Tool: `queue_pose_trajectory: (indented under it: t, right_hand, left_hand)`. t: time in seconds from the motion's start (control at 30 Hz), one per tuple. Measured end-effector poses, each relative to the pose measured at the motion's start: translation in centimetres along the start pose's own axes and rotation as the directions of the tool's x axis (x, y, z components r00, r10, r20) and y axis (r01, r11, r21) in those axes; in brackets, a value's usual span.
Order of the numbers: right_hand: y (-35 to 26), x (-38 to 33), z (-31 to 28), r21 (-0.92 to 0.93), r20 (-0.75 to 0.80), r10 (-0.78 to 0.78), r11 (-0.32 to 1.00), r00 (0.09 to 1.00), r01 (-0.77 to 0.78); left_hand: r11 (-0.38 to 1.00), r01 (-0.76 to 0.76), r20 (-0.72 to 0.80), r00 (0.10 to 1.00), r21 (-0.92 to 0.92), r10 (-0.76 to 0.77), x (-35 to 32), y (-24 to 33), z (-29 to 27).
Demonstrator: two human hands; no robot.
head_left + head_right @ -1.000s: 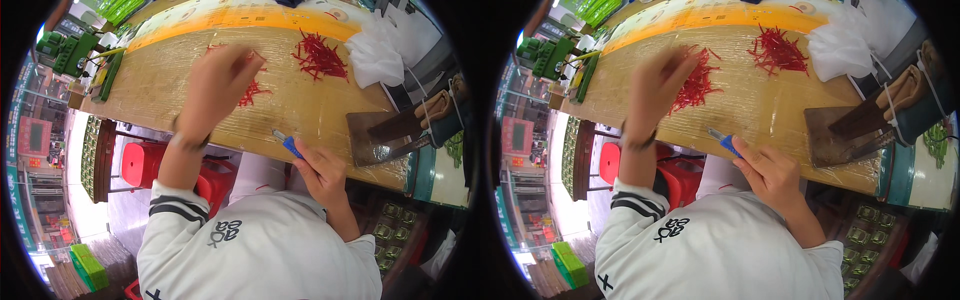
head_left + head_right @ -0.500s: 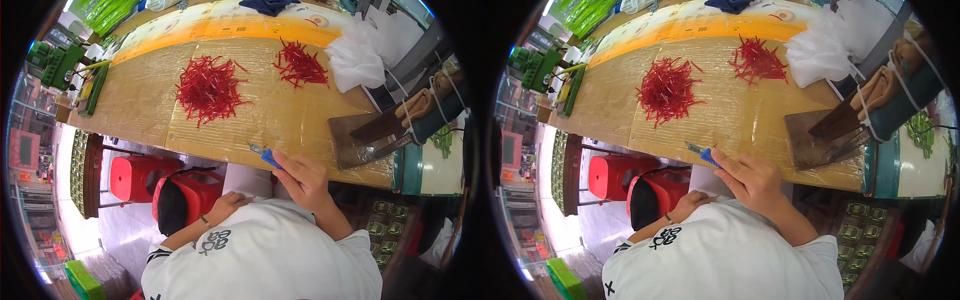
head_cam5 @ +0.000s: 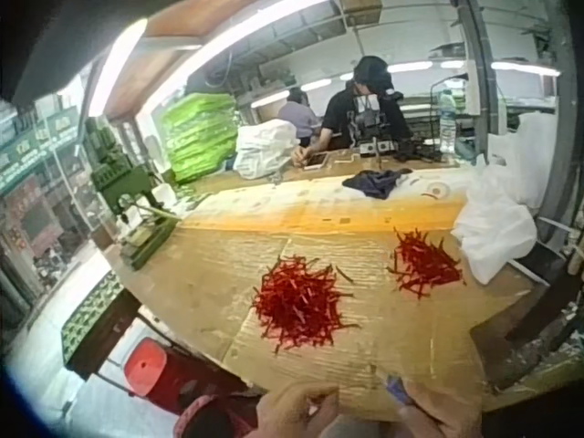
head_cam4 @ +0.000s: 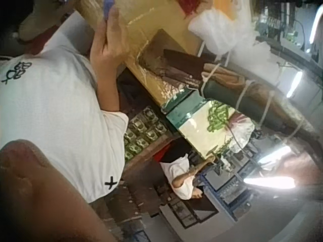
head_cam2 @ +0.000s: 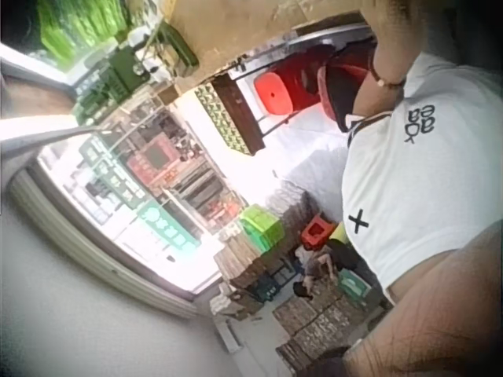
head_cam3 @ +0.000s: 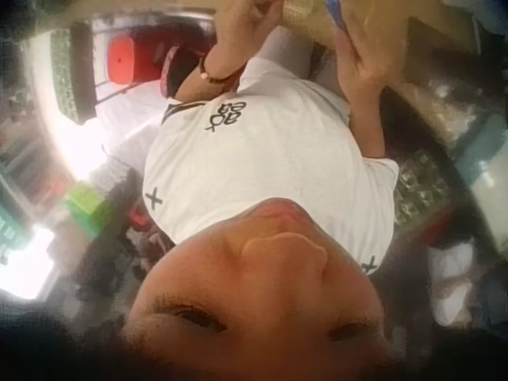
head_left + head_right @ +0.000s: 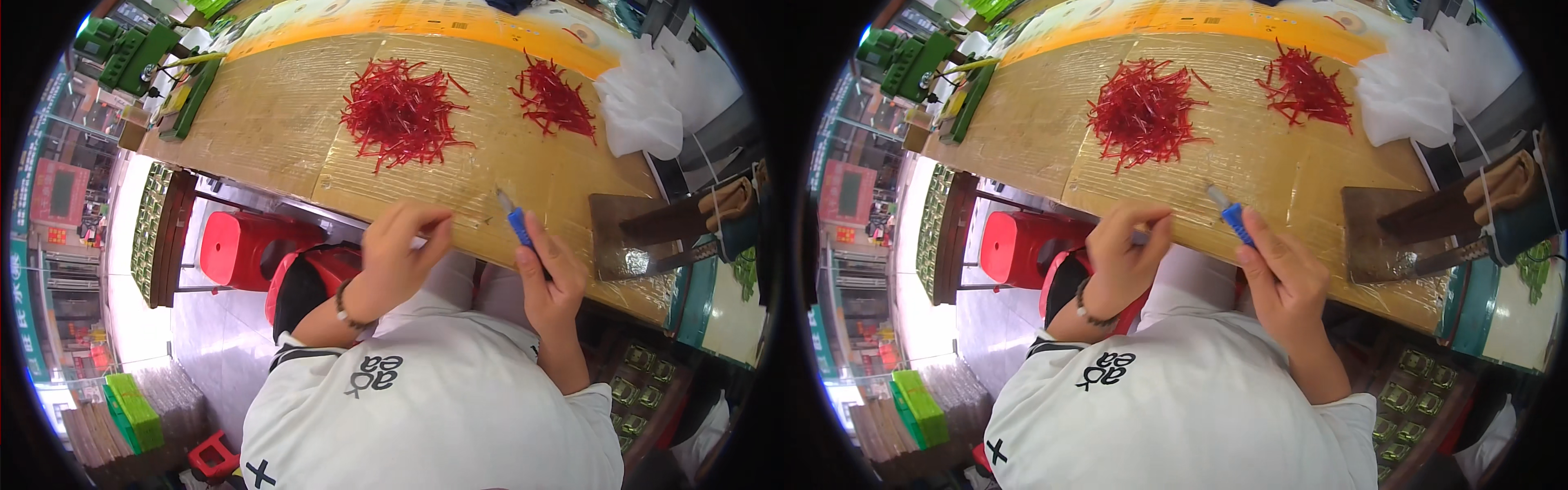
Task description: The person uses a blue utility knife to cut thin red vegetable strips on a wooden cutting board. They repeatedly pick up individual strips, trim them, and place them into a growing pile on the board.
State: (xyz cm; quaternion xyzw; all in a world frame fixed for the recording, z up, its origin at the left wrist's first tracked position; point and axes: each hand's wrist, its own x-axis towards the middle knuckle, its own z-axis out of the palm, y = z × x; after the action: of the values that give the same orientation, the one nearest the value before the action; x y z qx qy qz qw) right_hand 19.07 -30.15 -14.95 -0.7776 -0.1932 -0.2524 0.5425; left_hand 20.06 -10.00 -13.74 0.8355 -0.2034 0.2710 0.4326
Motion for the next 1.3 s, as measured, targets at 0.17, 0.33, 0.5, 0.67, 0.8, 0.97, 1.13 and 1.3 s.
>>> queue_pose_trajectory:
  t: [0.17, 0.33, 0.5, 0.67, 0.8, 0.97, 1.13, 1.3]
  right_hand:
    - [-0.6, 0.8, 0.2, -0.142, 0.094, 0.157, 0.979, 0.983, -0.143]
    - [-0.9, 0.9, 0.6, -0.325, 0.166, 0.154, 0.941, 0.974, -0.093]
    - [-1.1, 0.9, 0.6, -0.379, 0.21, 0.119, 0.925, 0.97, -0.031]
    - [-0.3, 0.4, 0.7, -0.253, 0.118, 0.021, 0.967, 0.993, 0.01]
    - [-0.3, 0.5, 0.6, -0.248, 0.139, 0.01, 0.969, 0.99, 0.025]
    - [-0.5, 0.6, 0.7, -0.285, 0.163, 0.025, 0.958, 0.986, 0.023]
    - [-0.6, 0.6, 0.8, -0.33, 0.196, 0.051, 0.944, 0.979, 0.017]
    - [-0.9, 0.7, 0.7, -0.385, 0.234, 0.101, 0.923, 0.967, -0.004]
  left_hand:
    - [0.968, 0.251, 0.076, 0.966, -0.033, -0.248, 2.2, -1.5, 3.1]
    - [0.93, 0.35, 0.06, 0.936, -0.112, -0.346, 2.2, -1.3, 2.9]
    - [0.909, 0.38, 0.018, 0.924, -0.174, -0.383, 1.8, -1.4, 2.8]
    - [0.897, 0.406, 0.048, 0.914, -0.177, -0.404, 2.0, -1.3, 2.5]
    - [0.929, 0.349, 0.077, 0.937, -0.126, -0.341, 2.0, -1.3, 2.2]
    - [0.969, 0.233, 0.077, 0.971, -0.082, -0.226, 2.0, -1.6, 2.2]
    - [0.974, 0.211, 0.072, 0.976, -0.079, -0.205, 2.0, -1.6, 2.0]
    - [0.989, 0.145, 0.021, 0.989, -0.026, -0.144, 1.6, -1.7, 2.2]
